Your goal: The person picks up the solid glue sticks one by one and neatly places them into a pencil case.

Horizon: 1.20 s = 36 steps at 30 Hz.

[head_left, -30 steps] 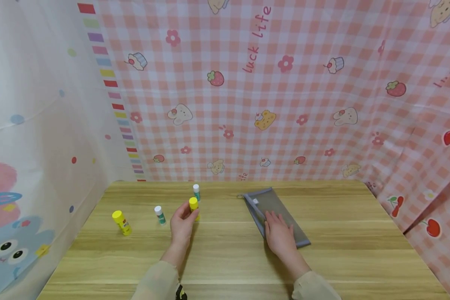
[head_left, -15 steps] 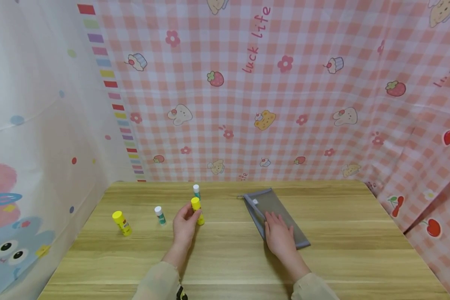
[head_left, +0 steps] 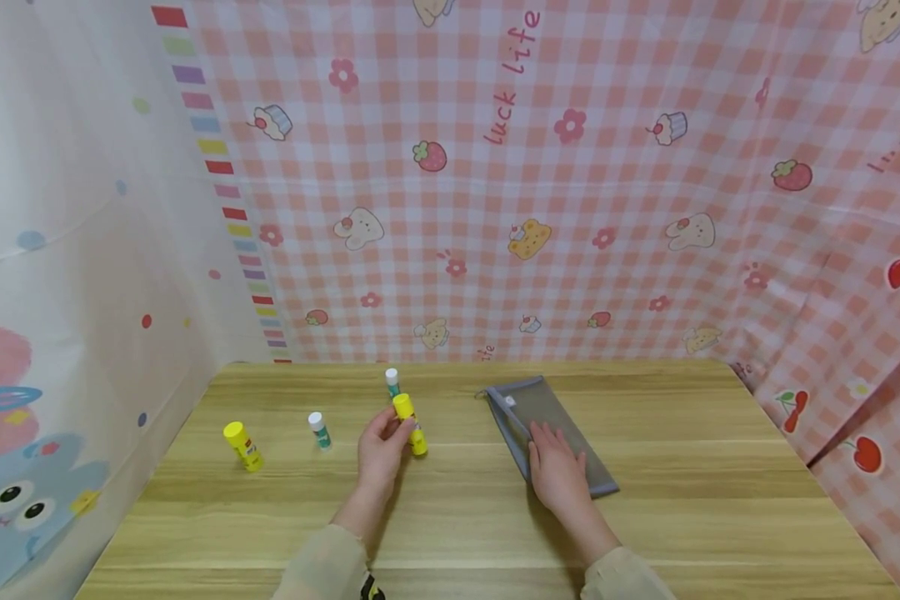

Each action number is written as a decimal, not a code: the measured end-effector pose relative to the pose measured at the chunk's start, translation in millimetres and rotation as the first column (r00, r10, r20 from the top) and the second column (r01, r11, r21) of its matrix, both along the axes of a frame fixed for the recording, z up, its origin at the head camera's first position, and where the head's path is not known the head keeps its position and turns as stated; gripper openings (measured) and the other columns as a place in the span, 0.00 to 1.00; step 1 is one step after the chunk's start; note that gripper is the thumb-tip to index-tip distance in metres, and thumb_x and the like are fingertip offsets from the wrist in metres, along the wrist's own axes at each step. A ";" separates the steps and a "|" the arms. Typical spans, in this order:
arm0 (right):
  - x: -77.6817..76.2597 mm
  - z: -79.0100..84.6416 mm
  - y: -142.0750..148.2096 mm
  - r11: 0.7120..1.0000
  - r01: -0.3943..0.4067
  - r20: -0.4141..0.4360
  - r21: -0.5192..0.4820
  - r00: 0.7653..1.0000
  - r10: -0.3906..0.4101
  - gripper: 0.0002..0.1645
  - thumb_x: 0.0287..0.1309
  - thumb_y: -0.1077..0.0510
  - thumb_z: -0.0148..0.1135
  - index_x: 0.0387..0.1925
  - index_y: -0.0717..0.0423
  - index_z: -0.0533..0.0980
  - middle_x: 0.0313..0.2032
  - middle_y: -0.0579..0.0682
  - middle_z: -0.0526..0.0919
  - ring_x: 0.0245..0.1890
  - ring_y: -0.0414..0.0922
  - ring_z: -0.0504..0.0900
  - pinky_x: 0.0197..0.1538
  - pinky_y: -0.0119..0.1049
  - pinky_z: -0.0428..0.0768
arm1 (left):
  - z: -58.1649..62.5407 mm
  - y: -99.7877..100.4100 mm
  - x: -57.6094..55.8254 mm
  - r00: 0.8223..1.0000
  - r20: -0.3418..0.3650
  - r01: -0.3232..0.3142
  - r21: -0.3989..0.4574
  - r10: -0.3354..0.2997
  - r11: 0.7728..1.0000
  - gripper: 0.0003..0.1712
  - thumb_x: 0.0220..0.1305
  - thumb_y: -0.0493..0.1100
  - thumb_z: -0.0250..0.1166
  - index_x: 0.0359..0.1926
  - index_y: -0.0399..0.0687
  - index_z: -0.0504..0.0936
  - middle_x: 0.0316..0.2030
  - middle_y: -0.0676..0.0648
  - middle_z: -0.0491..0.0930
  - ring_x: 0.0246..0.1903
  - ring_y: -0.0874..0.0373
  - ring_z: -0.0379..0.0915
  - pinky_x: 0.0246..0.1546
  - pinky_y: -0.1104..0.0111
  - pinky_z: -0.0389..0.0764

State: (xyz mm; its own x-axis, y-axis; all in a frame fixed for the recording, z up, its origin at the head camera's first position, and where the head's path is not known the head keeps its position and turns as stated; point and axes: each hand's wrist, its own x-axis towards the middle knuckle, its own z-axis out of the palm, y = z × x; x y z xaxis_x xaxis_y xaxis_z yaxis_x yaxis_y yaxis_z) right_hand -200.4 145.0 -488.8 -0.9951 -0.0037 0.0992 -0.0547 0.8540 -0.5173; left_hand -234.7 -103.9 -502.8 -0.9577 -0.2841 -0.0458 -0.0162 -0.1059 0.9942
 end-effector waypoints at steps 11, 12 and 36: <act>-0.5 -2.3 -0.2 1.000 0.004 -0.016 -0.024 1.000 -0.004 0.25 0.74 0.60 0.45 0.67 0.65 0.67 0.66 0.67 0.67 0.68 0.67 0.61 0.63 0.77 0.52 | 4.3 16.0 8.7 0.994 0.026 0.099 0.110 -0.102 0.989 0.22 0.67 0.35 0.64 0.58 0.26 0.73 0.36 0.47 0.82 0.29 0.58 0.78 0.30 0.65 0.84; -0.7 -2.5 -0.1 1.000 0.004 -0.015 -0.025 1.000 -0.005 0.25 0.74 0.60 0.45 0.67 0.65 0.67 0.66 0.67 0.67 0.68 0.67 0.61 0.63 0.77 0.52 | 3.9 17.3 9.2 0.993 0.033 0.107 0.120 -0.112 0.987 0.22 0.67 0.35 0.64 0.58 0.27 0.73 0.35 0.48 0.82 0.28 0.58 0.78 0.29 0.65 0.85; 0.5 -1.2 -0.6 0.996 0.027 -0.014 -0.090 0.999 -0.029 0.25 0.74 0.60 0.44 0.67 0.65 0.67 0.67 0.66 0.66 0.68 0.67 0.60 0.64 0.77 0.50 | 6.1 56.5 15.5 0.968 0.133 0.190 0.162 -0.213 0.968 0.27 0.67 0.40 0.66 0.62 0.32 0.72 0.39 0.44 0.83 0.29 0.57 0.79 0.31 0.57 0.87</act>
State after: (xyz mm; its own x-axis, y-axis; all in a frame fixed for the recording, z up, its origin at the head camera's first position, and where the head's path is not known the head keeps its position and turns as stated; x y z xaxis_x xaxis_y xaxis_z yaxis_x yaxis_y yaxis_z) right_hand -199.9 144.4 -490.1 -0.9930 0.0337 0.1133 -0.0401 0.8053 -0.5915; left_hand -219.2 -47.3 -496.7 -0.9736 -0.0653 -0.2187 -0.1986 -0.2299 0.9527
